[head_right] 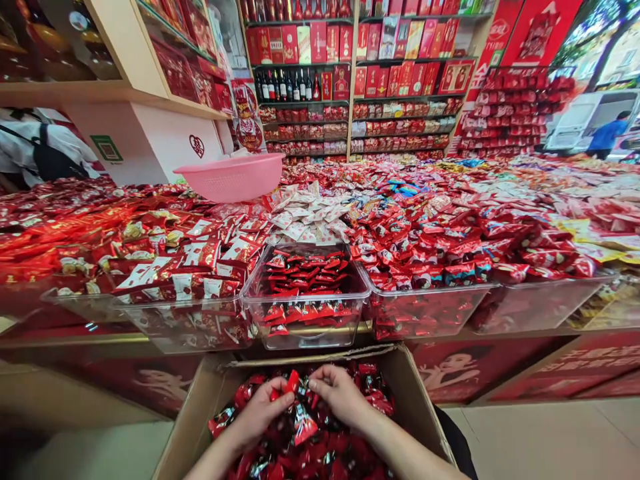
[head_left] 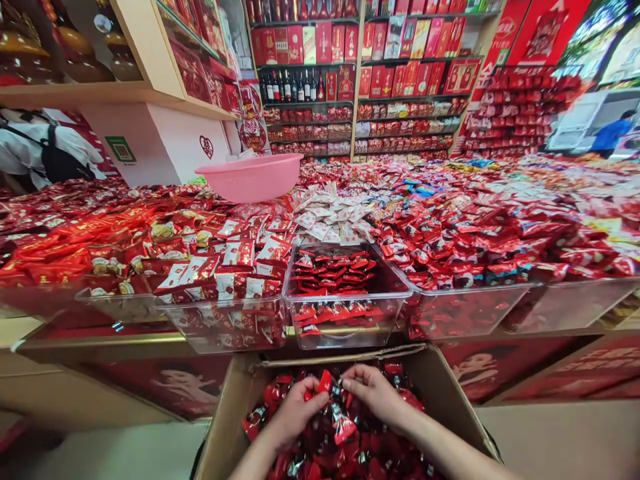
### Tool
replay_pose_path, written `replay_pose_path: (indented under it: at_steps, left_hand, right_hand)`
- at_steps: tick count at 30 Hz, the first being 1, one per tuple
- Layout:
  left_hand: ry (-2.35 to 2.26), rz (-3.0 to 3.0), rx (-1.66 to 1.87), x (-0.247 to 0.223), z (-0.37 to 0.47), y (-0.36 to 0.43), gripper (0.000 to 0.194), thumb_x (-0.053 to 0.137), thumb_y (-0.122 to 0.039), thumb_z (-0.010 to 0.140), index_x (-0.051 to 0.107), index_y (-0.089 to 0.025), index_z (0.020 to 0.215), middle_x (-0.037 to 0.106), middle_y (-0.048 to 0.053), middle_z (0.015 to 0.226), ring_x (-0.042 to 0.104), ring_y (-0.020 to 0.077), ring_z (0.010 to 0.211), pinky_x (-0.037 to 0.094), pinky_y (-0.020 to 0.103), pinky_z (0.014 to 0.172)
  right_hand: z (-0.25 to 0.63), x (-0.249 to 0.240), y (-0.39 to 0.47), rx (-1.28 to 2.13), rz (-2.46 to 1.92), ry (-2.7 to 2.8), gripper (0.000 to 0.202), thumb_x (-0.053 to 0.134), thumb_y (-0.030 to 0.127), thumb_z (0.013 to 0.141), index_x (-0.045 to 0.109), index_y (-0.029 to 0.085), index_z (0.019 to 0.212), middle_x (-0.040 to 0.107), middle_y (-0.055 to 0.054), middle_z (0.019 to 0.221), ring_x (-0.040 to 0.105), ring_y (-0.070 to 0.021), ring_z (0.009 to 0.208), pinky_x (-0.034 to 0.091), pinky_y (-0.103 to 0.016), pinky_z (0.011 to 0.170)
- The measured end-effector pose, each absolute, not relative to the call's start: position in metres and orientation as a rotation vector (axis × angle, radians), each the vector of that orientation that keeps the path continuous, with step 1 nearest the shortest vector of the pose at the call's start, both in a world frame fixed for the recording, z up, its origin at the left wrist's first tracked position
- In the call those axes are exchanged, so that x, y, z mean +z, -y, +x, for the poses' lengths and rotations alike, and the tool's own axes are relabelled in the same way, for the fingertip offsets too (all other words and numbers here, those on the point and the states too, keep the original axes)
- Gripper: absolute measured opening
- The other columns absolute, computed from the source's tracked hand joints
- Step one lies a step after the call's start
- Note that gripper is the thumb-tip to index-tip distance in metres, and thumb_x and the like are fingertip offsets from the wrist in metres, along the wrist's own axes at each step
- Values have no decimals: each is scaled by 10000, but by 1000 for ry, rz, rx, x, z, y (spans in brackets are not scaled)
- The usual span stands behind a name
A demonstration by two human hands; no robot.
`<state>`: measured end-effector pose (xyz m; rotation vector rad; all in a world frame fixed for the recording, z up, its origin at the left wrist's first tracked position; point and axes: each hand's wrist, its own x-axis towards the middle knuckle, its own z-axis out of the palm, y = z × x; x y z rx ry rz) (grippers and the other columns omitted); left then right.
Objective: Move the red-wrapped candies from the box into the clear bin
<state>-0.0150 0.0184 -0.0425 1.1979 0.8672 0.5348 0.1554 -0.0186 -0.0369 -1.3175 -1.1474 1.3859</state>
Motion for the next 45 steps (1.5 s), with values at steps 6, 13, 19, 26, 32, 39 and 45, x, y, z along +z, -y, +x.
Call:
replay_pose_path:
  at_steps: [6, 13, 19, 26, 32, 39, 45]
  left_hand:
    - [-875, 1153, 523, -44, -15, -18, 261, 577, -379, 657, 452, -157, 710, 415, -81, 563, 371, 37, 437, 318, 154, 396]
    - [-871, 1128, 532, -40, -15, -15, 245, 565, -367, 672, 448, -158, 721, 429, -80, 551, 385, 37, 420, 315, 151, 376]
    - [-860, 1012, 530, -45, -17, -21, 245, 573, -366, 672, 469, -162, 757, 495, -61, 572, 470, 57, 443, 290, 143, 364]
    - [-772, 975, 492, -49, -23, -23, 286, 616, -368, 632, 484, -150, 762, 577, -11, 600, 526, 87, 459, 304, 159, 384]
    - [-750, 1016, 465, -48, -26, -22, 275, 656, -320, 598, 498, -165, 761, 553, -42, 550, 461, 60, 409, 298, 159, 379]
    - [-752, 1099, 429, -59, -27, -23, 261, 662, -307, 585, 526, -159, 752, 550, -27, 614, 460, 69, 487, 292, 156, 402]
    - [-736, 1195, 449, -59, -32, -25, 232, 659, -289, 598, 558, -157, 760, 556, -22, 666, 466, 84, 578, 331, 186, 534]
  right_hand:
    - [157, -33, 22, 1465, -1269, 997, 358, 580, 459, 606, 520, 129, 731, 488, 36, 575, 417, -59, 464, 340, -202, 457]
    - [154, -40, 22, 1342, -1370, 1085, 288, 526, 412, 675, 510, 128, 728, 521, 13, 578, 475, -88, 507, 386, -219, 499]
    - [156, -5, 34, 921, -1225, 1886, 458, 518, 116, 635, 456, 198, 1082, 426, -69, 1169, 397, -174, 1064, 336, -287, 878]
    - [158, 10, 36, 517, -1216, 2302, 255, 388, 146, 776, 524, 182, 989, 480, -64, 1141, 447, -132, 1018, 368, -226, 847]
    - [160, 61, 46, -43, -954, 2376, 128, 416, 215, 805, 498, 180, 897, 609, -14, 883, 539, -86, 713, 396, -183, 642]
    - [183, 191, 4, -592, -1250, 2133, 158, 400, 262, 798, 500, 166, 723, 565, 4, 596, 510, -92, 543, 332, -204, 510]
    - [198, 207, -96, -751, -1735, 2415, 155, 365, 167, 784, 512, 121, 806, 597, -78, 689, 567, -173, 636, 367, -233, 526]
